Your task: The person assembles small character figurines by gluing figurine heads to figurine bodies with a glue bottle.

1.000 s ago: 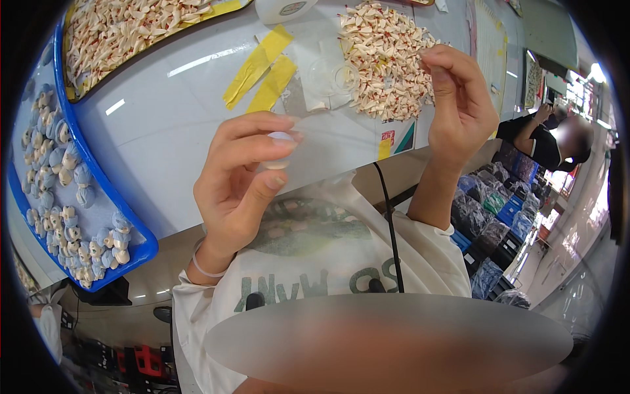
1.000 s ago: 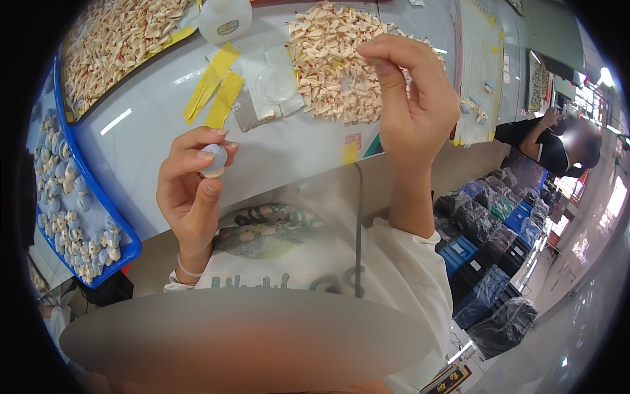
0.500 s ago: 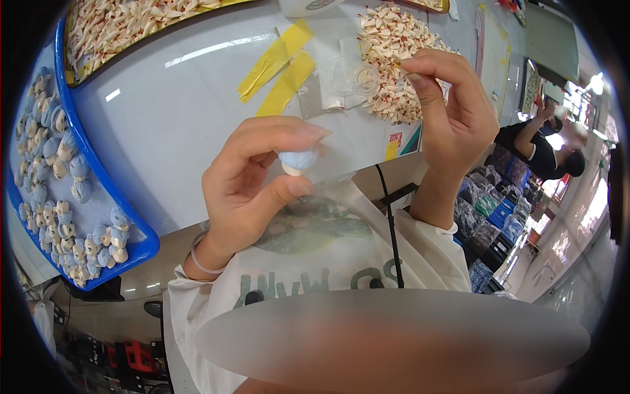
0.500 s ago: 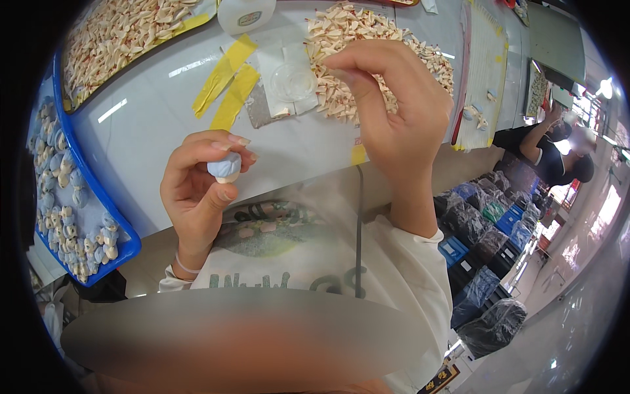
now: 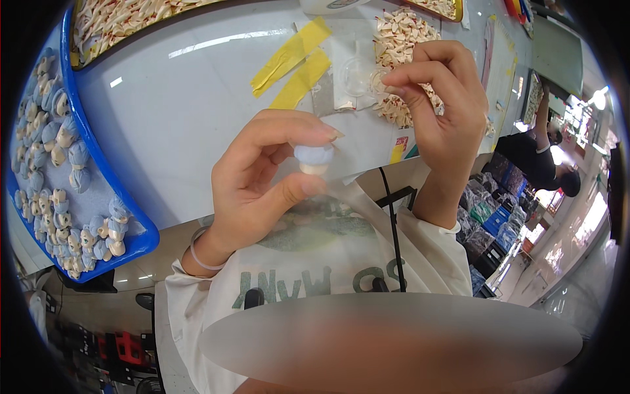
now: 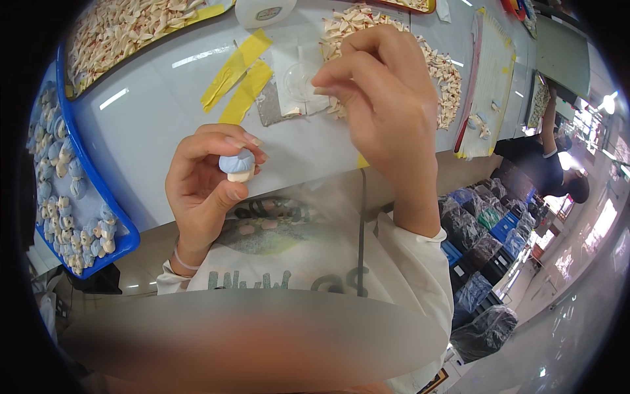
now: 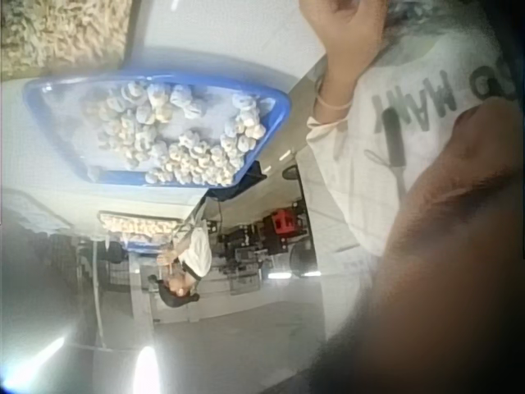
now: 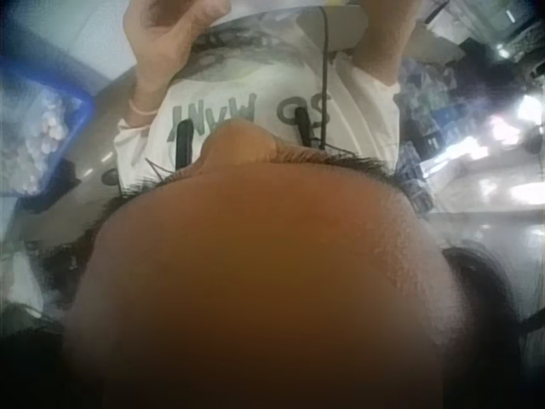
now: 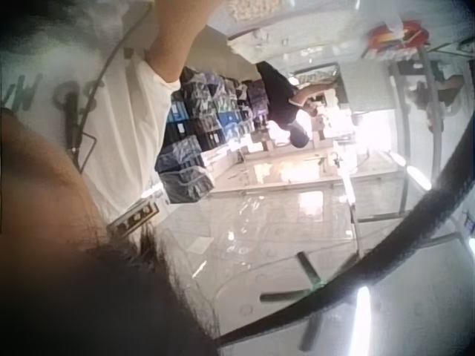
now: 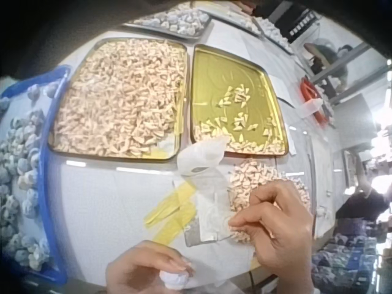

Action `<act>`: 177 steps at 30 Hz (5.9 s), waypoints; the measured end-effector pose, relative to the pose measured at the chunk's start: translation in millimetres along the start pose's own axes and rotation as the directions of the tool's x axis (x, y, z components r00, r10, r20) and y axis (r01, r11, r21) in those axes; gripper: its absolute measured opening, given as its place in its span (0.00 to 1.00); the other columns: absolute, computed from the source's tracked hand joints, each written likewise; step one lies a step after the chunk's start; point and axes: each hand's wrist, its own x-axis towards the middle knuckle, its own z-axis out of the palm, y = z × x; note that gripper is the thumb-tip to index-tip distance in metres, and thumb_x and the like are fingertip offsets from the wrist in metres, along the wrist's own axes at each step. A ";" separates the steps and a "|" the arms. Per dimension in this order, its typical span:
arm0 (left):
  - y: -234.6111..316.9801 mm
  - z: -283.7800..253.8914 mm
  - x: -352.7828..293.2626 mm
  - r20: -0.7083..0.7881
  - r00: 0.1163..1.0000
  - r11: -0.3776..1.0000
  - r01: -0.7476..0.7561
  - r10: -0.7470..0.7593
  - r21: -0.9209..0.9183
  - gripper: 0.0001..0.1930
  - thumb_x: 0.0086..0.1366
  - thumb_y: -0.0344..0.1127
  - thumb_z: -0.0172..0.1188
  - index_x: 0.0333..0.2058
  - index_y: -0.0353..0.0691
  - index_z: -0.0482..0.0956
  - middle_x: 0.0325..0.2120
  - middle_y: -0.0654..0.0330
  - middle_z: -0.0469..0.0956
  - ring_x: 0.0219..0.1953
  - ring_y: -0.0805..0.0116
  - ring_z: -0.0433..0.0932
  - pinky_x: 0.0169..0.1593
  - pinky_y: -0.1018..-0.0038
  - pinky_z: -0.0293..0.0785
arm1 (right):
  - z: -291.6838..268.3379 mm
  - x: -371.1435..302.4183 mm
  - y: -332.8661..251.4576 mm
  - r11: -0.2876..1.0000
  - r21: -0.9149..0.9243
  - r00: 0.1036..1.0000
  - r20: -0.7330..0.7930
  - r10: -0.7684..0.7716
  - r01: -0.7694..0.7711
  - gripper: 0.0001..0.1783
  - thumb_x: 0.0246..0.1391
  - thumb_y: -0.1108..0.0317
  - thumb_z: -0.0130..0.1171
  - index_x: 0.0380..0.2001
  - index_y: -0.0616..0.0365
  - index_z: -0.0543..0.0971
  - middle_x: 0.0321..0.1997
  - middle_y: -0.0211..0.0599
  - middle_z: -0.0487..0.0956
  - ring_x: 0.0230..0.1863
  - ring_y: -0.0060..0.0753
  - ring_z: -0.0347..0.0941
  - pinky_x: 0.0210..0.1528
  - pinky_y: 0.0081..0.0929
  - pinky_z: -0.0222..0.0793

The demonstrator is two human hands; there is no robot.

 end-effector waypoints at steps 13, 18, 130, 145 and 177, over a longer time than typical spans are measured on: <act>-2.2 5.4 -2.0 -0.117 0.992 0.996 -0.062 0.055 -0.057 0.19 0.48 0.29 0.65 0.39 0.30 0.70 0.36 0.51 0.71 0.41 0.63 0.72 0.45 0.72 0.69 | 3.9 -21.4 -38.1 0.848 0.530 1.000 -0.012 0.002 0.005 0.07 0.36 0.76 0.62 0.23 0.62 0.76 0.27 0.38 0.69 0.27 0.25 0.62 0.30 0.18 0.57; -3.4 4.7 -3.7 -0.120 0.988 0.993 -0.107 0.100 -0.056 0.20 0.47 0.28 0.66 0.39 0.30 0.71 0.36 0.51 0.72 0.41 0.63 0.72 0.44 0.73 0.69 | 15.4 -28.3 -43.9 0.776 0.612 0.988 0.078 0.132 -0.152 0.13 0.29 0.81 0.62 0.24 0.55 0.77 0.27 0.33 0.71 0.27 0.29 0.67 0.29 0.20 0.62; 5.6 0.3 -5.4 -0.082 0.996 0.999 0.042 -0.041 0.011 0.16 0.49 0.30 0.64 0.37 0.31 0.73 0.40 0.51 0.67 0.39 0.63 0.73 0.44 0.72 0.69 | -1.8 -7.0 10.0 0.859 0.465 0.972 0.014 0.234 -0.213 0.08 0.30 0.79 0.62 0.21 0.61 0.78 0.25 0.31 0.72 0.28 0.24 0.67 0.30 0.18 0.60; 4.2 10.4 -5.5 -0.095 0.988 0.861 -0.057 0.121 0.505 0.13 0.54 0.31 0.58 0.38 0.32 0.74 0.37 0.55 0.73 0.44 0.65 0.70 0.41 0.75 0.68 | 14.3 -43.6 -33.0 0.510 0.844 0.978 0.072 0.194 -0.163 0.11 0.34 0.82 0.62 0.26 0.61 0.75 0.29 0.36 0.71 0.31 0.25 0.65 0.35 0.20 0.59; -0.9 9.1 -8.7 -0.124 0.972 0.913 -0.141 0.202 0.382 0.17 0.43 0.15 0.60 0.36 0.30 0.75 0.36 0.53 0.70 0.40 0.64 0.73 0.42 0.75 0.70 | 32.8 -49.2 -46.4 0.304 0.901 0.936 0.231 0.264 -0.309 0.09 0.40 0.79 0.61 0.28 0.58 0.74 0.32 0.30 0.69 0.31 0.21 0.62 0.36 0.18 0.59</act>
